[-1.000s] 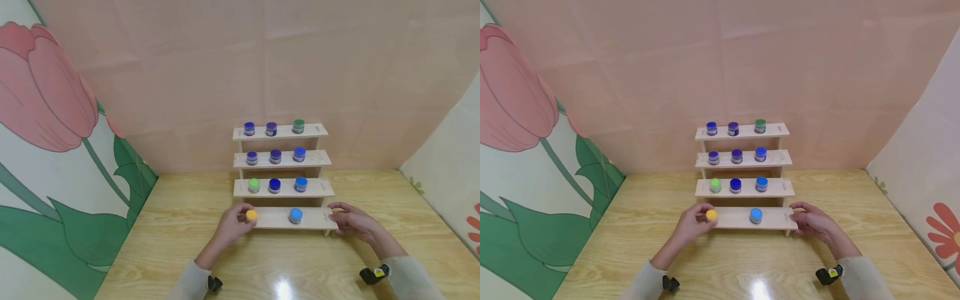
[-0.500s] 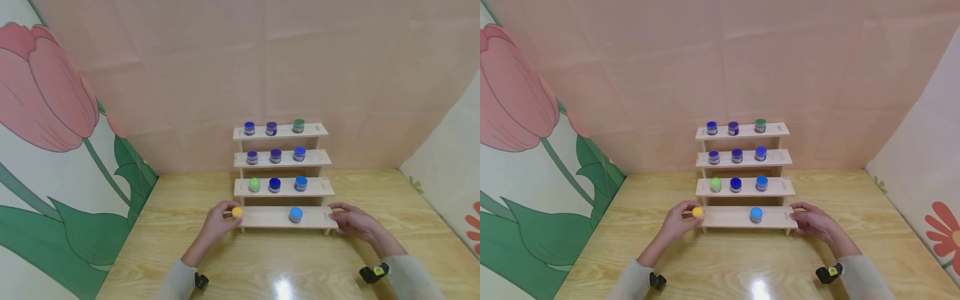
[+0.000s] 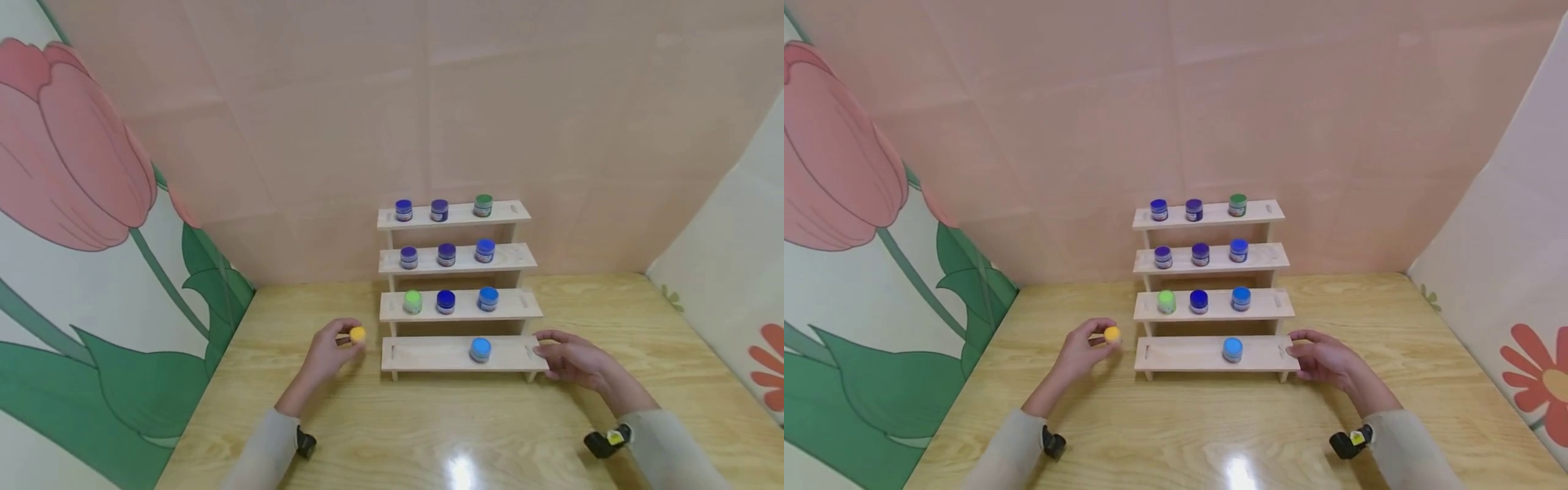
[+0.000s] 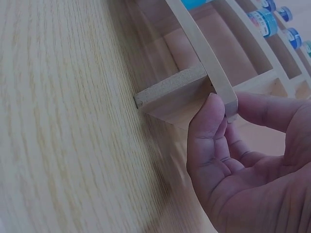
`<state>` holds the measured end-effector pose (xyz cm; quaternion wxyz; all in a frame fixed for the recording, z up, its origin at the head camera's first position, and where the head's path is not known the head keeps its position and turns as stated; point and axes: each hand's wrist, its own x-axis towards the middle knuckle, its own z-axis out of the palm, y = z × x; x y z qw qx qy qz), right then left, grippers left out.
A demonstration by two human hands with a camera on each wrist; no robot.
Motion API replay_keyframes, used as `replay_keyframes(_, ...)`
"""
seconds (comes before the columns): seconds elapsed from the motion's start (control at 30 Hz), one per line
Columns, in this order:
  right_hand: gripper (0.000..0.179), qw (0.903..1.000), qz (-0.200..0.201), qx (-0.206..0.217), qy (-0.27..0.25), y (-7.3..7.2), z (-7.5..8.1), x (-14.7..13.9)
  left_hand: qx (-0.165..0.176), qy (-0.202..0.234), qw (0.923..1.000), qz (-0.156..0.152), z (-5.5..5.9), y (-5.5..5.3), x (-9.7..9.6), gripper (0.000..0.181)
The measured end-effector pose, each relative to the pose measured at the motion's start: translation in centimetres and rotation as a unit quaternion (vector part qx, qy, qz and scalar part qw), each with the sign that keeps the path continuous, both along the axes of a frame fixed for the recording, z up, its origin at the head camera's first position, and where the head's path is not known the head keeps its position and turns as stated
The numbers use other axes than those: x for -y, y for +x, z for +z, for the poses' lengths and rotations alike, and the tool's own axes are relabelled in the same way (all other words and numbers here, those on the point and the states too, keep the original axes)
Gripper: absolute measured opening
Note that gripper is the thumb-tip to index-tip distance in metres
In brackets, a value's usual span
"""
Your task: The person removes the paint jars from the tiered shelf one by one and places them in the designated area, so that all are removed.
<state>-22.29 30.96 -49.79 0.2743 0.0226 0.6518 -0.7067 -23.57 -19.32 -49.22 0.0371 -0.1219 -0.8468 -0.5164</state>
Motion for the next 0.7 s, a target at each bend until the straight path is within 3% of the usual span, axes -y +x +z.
replay_keyframes(0.33, 0.018, 1.0000, 0.004, 0.000, -0.008, 0.1, 0.2, 0.1, 0.002, 0.004, 0.9996, 0.029, -0.9, -3.0, 2.7, 0.039)
replay_keyframes(0.7, 0.018, 0.9999, 0.011, -0.003, -0.011, 0.1, 0.0, -0.1, 0.023, -0.003, 0.9983, 0.053, -2.1, -6.0, 4.4, 0.041)
